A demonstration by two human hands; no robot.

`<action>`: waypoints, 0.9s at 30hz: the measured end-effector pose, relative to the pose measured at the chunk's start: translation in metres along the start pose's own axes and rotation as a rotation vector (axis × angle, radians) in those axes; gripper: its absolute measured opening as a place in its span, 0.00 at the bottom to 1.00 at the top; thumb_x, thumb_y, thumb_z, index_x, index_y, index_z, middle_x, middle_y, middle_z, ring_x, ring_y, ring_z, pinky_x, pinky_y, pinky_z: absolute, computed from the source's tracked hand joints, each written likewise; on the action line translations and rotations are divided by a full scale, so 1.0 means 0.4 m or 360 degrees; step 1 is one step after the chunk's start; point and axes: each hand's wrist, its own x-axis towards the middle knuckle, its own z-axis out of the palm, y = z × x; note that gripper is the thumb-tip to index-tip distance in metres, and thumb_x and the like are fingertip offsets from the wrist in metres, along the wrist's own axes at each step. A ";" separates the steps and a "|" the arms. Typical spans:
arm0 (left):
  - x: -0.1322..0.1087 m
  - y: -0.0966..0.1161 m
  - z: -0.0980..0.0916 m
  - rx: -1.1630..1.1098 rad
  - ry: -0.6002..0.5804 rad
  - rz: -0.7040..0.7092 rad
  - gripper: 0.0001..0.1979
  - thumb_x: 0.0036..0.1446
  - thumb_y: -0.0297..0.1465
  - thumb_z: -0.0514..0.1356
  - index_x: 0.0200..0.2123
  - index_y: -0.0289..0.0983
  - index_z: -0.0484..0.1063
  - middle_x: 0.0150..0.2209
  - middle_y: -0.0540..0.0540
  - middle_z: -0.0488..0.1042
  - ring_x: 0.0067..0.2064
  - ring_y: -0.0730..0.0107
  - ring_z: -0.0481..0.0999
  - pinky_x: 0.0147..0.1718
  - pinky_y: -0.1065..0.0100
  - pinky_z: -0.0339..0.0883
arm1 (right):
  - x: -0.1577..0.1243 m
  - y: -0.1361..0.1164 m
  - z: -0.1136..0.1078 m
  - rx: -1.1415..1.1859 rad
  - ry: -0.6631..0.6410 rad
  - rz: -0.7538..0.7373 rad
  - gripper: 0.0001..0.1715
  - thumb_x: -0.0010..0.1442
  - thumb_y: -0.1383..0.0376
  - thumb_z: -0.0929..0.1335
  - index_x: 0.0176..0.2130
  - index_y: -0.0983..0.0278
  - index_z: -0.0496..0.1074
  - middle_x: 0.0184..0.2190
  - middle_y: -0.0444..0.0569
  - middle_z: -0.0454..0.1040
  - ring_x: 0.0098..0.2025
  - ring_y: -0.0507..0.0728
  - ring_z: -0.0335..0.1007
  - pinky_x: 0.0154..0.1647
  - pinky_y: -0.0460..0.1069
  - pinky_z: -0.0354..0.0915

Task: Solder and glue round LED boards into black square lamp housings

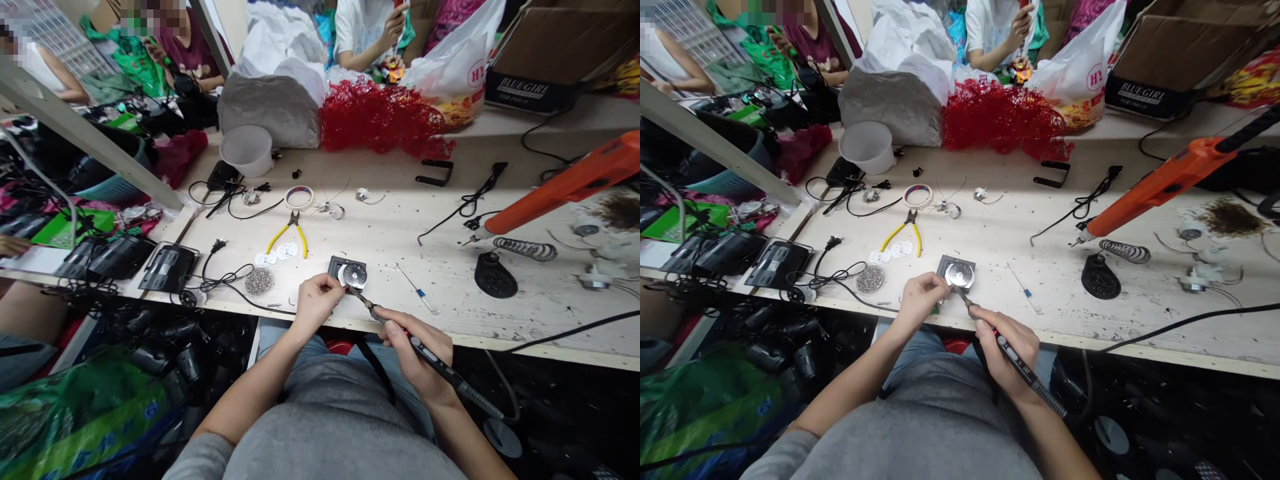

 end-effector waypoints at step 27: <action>0.000 -0.005 0.002 -0.0001 0.0029 0.0043 0.04 0.38 0.30 0.60 0.17 0.37 0.72 0.22 0.50 0.74 0.28 0.71 0.70 0.28 0.71 0.62 | -0.017 -0.006 -0.042 -0.0026 -0.0036 -0.0027 0.12 0.67 0.65 0.67 0.45 0.60 0.80 0.34 0.48 0.83 0.29 0.55 0.81 0.38 0.52 0.80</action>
